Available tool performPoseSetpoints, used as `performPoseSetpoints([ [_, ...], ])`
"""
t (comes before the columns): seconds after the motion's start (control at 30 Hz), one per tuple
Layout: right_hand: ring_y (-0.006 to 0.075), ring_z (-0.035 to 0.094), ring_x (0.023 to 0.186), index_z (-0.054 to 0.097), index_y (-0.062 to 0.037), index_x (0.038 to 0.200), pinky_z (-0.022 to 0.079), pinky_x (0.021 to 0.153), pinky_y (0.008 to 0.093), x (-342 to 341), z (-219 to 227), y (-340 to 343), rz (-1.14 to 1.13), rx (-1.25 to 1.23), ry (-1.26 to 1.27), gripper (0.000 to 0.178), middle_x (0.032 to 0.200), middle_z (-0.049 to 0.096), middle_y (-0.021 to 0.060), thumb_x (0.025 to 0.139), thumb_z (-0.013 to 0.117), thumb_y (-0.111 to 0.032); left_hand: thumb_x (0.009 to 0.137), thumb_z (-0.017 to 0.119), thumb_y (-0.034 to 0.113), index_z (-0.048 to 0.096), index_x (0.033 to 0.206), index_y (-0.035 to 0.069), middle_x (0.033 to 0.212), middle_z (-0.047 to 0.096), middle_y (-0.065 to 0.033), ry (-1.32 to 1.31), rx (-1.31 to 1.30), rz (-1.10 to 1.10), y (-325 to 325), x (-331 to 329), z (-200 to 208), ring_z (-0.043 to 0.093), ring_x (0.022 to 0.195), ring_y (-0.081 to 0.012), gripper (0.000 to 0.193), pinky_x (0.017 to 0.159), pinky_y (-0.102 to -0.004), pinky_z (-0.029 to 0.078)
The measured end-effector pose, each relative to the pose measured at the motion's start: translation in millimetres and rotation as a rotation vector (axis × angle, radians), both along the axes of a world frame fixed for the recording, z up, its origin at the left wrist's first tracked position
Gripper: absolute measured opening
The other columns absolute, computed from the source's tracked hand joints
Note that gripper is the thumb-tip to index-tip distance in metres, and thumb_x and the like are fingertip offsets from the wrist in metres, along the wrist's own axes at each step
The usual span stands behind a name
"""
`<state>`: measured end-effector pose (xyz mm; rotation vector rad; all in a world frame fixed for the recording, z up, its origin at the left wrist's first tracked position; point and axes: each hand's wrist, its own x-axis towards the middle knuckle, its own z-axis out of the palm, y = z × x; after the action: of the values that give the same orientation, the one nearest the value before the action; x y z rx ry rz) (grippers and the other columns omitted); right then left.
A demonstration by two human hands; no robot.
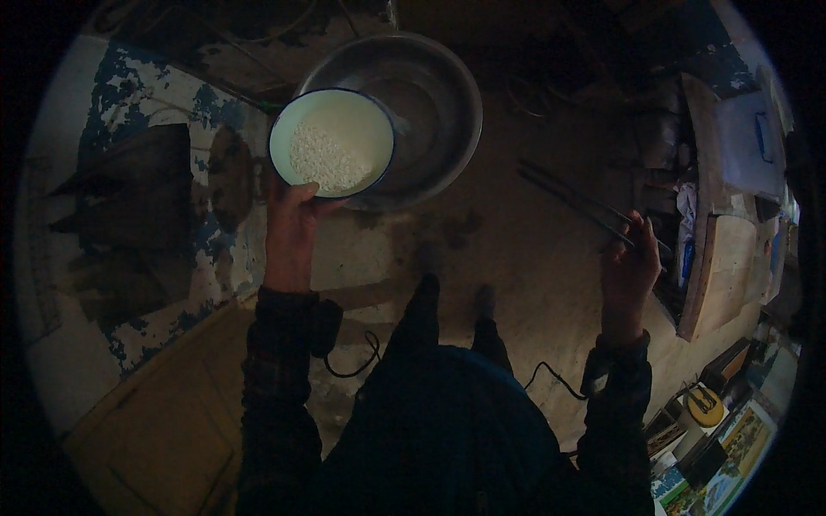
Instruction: The person stirs a bowl of rice with chopsticks, then pours the rice into a rice cooker. They add water from a kettle and place dates into the cooker. The person closes the cooker and plugs it in to start cooking.
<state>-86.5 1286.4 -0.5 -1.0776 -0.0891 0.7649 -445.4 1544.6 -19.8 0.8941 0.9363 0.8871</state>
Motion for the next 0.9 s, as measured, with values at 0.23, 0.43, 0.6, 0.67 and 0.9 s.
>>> performPoseSetpoints([
  [0.23, 0.0217, 0.063, 0.093, 0.061, -0.0042, 0.115, 0.053, 0.077, 0.0348, -20.2, -5.8, 42.0, -0.007, 0.049, 0.160, 0.031, 0.116, 0.064, 0.0094, 0.101, 0.050, -0.029, 0.080, 0.067, 0.018, 0.037, 0.144, 0.007, 0.140, 0.047, -0.0123, 0.051, -0.066, 0.020, 1.8, -2.0, 0.6, 0.052, 0.124, -0.0296, 0.071, 0.091, -0.0414, 0.054],
  [0.43, 0.0269, 0.063, 0.091, 0.060, -0.0054, 0.119, 0.053, 0.080, 0.0410, -47.6, -33.0, 83.0, 0.130, 0.150, 0.217, 0.034, 0.112, 0.063, 0.0121, 0.098, 0.053, -0.030, 0.083, 0.066, 0.020, 0.038, 0.144, 0.008, 0.140, 0.047, -0.0113, 0.052, -0.060, 0.010, -0.5, -5.7, -2.3, 0.051, 0.125, -0.0283, 0.068, 0.092, -0.0414, 0.053],
  [0.6, 0.0276, 0.063, 0.087, 0.058, -0.0045, 0.118, 0.053, 0.078, 0.0418, -65.8, -59.0, 109.4, 0.168, 0.098, 0.283, 0.030, 0.107, 0.060, 0.0132, 0.097, 0.053, -0.025, 0.077, 0.068, 0.016, 0.031, 0.146, 0.008, 0.136, 0.048, -0.0168, 0.062, -0.062, 0.066, -2.0, -3.1, -4.3, 0.058, 0.118, -0.0317, 0.079, 0.077, -0.0365, 0.063],
  [0.67, 0.0281, 0.063, 0.087, 0.057, -0.0042, 0.116, 0.053, 0.079, 0.0422, -75.5, -65.2, 118.8, 0.137, 0.076, 0.303, 0.028, 0.107, 0.061, 0.0138, 0.096, 0.055, -0.022, 0.077, 0.068, 0.016, 0.031, 0.146, 0.007, 0.136, 0.049, -0.0167, 0.055, -0.081, 0.059, -3.7, -1.6, -2.3, 0.058, 0.117, -0.0318, 0.079, 0.077, -0.0368, 0.063],
  [0.9, 0.0303, 0.064, 0.092, 0.057, -0.0034, 0.114, 0.053, 0.089, 0.0444, -110.2, -76.8, 143.8, 0.072, 0.126, 0.446, 0.025, 0.106, 0.061, 0.0161, 0.096, 0.054, -0.021, 0.087, 0.061, 0.023, 0.039, 0.143, 0.007, 0.141, 0.047, -0.0109, 0.106, -0.056, -0.003, -16.2, -0.4, 9.4, 0.051, 0.126, -0.0269, 0.062, 0.092, -0.0395, 0.053],
])
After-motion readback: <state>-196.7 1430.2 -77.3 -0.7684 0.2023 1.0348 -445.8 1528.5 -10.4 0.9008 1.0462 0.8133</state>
